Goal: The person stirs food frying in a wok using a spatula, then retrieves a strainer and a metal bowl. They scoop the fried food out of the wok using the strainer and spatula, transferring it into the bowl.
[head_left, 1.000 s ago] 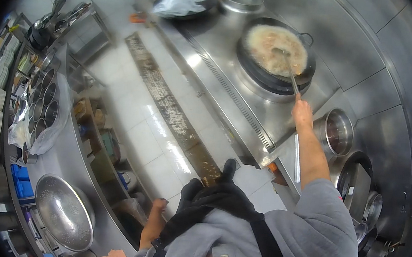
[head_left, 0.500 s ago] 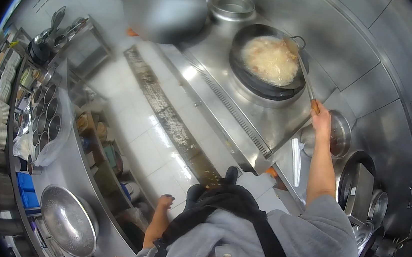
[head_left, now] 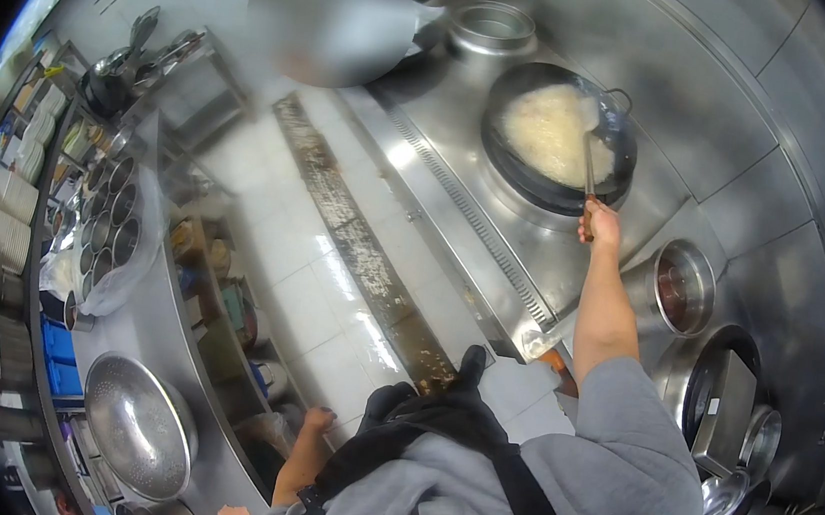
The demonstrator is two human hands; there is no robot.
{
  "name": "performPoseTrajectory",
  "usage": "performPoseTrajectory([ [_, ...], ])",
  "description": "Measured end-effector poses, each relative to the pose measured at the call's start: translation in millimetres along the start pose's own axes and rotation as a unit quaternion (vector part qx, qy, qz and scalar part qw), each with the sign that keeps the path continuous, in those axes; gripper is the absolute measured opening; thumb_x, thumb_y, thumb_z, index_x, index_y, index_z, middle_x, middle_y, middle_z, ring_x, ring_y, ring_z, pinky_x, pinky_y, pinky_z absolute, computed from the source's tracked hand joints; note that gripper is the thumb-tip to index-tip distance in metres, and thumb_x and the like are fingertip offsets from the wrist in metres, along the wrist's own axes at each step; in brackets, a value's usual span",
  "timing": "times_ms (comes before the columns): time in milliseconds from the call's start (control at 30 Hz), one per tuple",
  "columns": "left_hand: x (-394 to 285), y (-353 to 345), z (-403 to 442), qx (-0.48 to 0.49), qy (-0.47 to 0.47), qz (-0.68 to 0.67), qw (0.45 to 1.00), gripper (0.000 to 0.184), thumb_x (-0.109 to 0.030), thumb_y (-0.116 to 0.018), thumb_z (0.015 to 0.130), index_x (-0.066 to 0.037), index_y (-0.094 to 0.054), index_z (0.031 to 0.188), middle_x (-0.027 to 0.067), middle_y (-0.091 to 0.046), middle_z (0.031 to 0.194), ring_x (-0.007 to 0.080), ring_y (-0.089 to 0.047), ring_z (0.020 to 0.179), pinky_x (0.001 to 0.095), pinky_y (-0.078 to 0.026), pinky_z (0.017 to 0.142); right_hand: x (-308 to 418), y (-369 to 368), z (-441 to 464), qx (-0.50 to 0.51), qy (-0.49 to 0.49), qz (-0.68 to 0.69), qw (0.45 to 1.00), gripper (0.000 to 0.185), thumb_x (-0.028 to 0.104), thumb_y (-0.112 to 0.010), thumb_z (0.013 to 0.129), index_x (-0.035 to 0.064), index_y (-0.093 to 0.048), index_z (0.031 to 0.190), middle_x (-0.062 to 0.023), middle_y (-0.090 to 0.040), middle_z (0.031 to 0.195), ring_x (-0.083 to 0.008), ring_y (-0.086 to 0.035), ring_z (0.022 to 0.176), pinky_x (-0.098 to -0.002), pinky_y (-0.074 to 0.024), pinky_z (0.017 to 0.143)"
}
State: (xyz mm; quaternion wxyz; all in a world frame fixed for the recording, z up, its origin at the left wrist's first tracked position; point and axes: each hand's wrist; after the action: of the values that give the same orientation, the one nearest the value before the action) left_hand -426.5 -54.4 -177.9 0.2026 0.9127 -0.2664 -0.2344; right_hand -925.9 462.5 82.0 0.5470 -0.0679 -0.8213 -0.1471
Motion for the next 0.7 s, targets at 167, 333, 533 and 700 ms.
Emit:
performPoseTrajectory([
  [167,-15.2,12.9,-40.0,-0.038,0.048,-0.019,0.998,0.028,-0.021,-0.06,0.078,-0.007,-0.067,0.101,0.0115,-0.066,0.088,0.0241,-0.065,0.064,0.0342,-0.056,0.053,-1.3,-39.6,-24.5,0.026,-0.043,0.103,0.993,0.026,0.021,-0.055,0.086,0.0094,-0.059,0.109,-0.0065,-0.052,0.061,-0.016,-0.046,0.039,-0.0298,-0.0356,0.031],
  [333,5.0,6.4,-28.4,-0.024,0.023,-0.039,0.999,0.029,-0.021,-0.061,0.078,-0.006,-0.067,0.102,0.0124,-0.066,0.095,0.0246,-0.065,0.069,0.0363,-0.056,0.054,-10.9,-28.3,-60.5,0.075,-0.018,0.116,0.99,0.03,0.023,-0.057,0.086,0.0079,-0.058,0.111,-0.0062,-0.052,0.061,-0.014,-0.046,0.038,-0.0262,-0.0331,0.03],
  [533,-13.1,8.7,-35.7,0.009,0.055,0.002,0.998,0.025,-0.022,-0.062,0.079,-0.007,-0.068,0.098,0.014,-0.065,0.096,0.028,-0.065,0.066,0.0389,-0.054,0.053,7.2,20.9,-124.6,0.106,0.032,-0.017,0.994,0.037,0.021,-0.057,0.085,0.0075,-0.055,0.12,-0.0048,-0.052,0.06,-0.0132,-0.045,0.036,-0.0266,-0.0315,0.029],
  [700,13.8,-2.5,-4.1,0.024,0.009,-0.01,1.0,0.025,-0.023,-0.061,0.079,-0.008,-0.068,0.099,0.0152,-0.065,0.096,0.028,-0.064,0.065,0.0392,-0.053,0.054,31.5,65.3,-173.9,0.033,0.099,-0.174,0.979,0.048,0.016,-0.06,0.082,0.0066,-0.05,0.128,-0.0037,-0.052,0.059,-0.0123,-0.043,0.034,-0.0263,-0.03,0.029],
])
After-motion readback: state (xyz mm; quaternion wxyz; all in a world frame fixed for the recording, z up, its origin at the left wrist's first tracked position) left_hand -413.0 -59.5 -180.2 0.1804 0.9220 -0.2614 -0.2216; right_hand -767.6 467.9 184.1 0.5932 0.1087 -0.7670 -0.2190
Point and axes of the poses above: each hand's wrist, its own z-axis towards the middle knuckle, its own y-axis out of the back of the hand, x = y × z
